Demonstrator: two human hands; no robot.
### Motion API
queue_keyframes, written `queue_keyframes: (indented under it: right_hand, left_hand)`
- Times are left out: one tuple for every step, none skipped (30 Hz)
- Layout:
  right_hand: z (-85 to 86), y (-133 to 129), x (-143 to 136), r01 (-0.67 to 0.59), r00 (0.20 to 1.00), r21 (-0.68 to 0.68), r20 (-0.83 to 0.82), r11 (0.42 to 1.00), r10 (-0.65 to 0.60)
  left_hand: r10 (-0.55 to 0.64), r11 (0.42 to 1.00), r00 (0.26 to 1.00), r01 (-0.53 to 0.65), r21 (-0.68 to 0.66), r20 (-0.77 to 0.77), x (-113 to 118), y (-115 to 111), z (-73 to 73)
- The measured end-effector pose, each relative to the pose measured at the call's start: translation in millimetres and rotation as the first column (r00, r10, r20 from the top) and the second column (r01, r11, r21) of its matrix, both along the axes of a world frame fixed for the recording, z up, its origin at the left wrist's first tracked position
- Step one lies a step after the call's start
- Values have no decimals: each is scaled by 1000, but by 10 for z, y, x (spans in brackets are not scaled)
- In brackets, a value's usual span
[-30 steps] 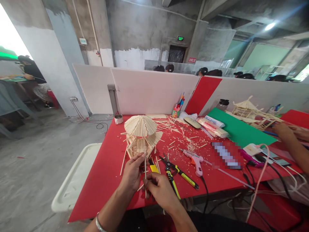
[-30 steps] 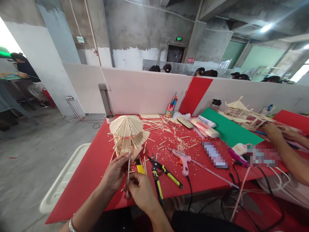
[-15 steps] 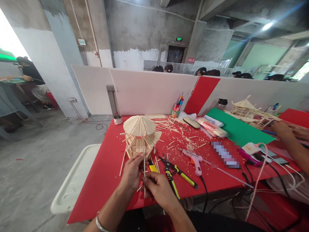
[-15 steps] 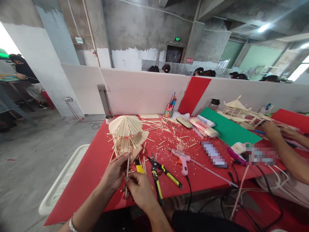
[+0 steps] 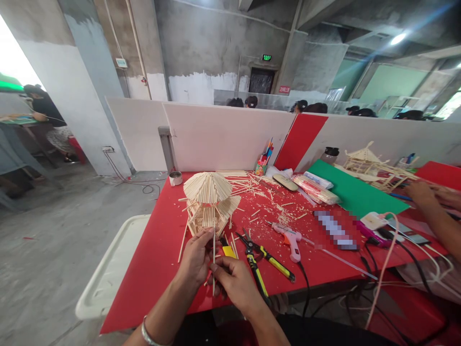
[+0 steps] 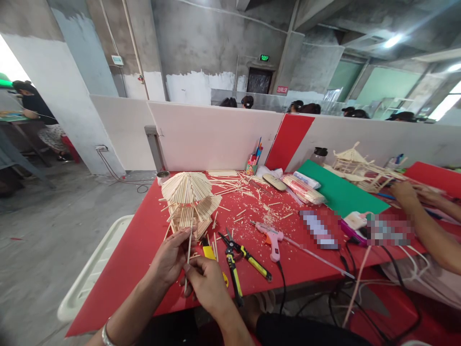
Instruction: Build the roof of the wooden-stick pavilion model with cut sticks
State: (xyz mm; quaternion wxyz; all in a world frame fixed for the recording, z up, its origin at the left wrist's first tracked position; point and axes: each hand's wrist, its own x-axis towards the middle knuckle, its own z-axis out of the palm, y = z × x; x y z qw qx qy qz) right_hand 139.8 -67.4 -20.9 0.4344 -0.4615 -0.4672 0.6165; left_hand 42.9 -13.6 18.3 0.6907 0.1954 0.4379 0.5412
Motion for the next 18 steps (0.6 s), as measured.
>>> queue_keyframes:
  right_hand:
    - [-3,1,-2,0,1000,4,-1,1000,0]
    - [-6,4,-5,-1,1000,9,0,1000,1]
    - [-7,6,-9,-2,1000,11,3,1000,2]
    - [-5,7,-15,-4,1000,13,10,1000,4]
    - [2,5,-19,-6,1000,14,19,1000,5]
    - [16,-4,-20,-7,999,14,33,1000,7]
    - [36,-21,-16,-10,998,18,57,1000,9]
    - [61,-47,-2,-12,995,31,99,999,9]
    - [88,-81,24,-8,986,63,168,998,-2]
    - [115,-121,64,8,962,116,270,993,-40]
    - [137,-165,119,34,911,186,399,982,-107]
    - [150,-209,188,56,819,266,539,962,-197]
    - [152,-249,268,74,684,334,669,940,-292]
    - [144,-283,355,79,522,372,775,925,-357]
    - [127,-309,442,81,363,369,854,926,-372]
    - [105,-327,526,87,228,331,912,940,-342]
    - [82,-336,601,90,132,271,951,958,-281]
    - [63,-338,664,90,70,208,974,974,-214]
  left_hand:
    - [-3,1000,1000,3,-1,1,0,2,-1]
    - [-6,1000,1000,6,0,0,-1,5,-3]
    - [-8,1000,1000,8,2,-2,-2,8,-4]
    - [-12,1000,1000,12,6,-7,-3,11,-4]
    - [-14,1000,1000,14,9,-14,-5,14,-4]
    - [-16,1000,1000,17,16,-21,-8,16,-4]
    - [-18,1000,999,19,24,-27,-12,17,-5]
    - [-20,999,999,21,32,-33,-18,15,-6]
    - [-22,999,999,23,42,-38,-23,8,-10]
    - [-23,998,999,25,50,-40,-29,-3,-17]
    - [-27,998,999,29,56,-44,-34,-21,-27]
    - [-33,998,998,36,59,-53,-37,-44,-41]
    - [-43,997,997,47,58,-67,-37,-72,-59]
    - [-58,996,995,63,58,-83,-34,-103,-78]
    - [-76,995,992,82,63,-98,-26,-135,-99]
    - [-94,992,989,102,75,-111,-15,-167,-118]
    - [-110,988,986,122,92,-122,-1,-195,-134]
    - [-123,984,983,138,111,-133,15,-218,-145]
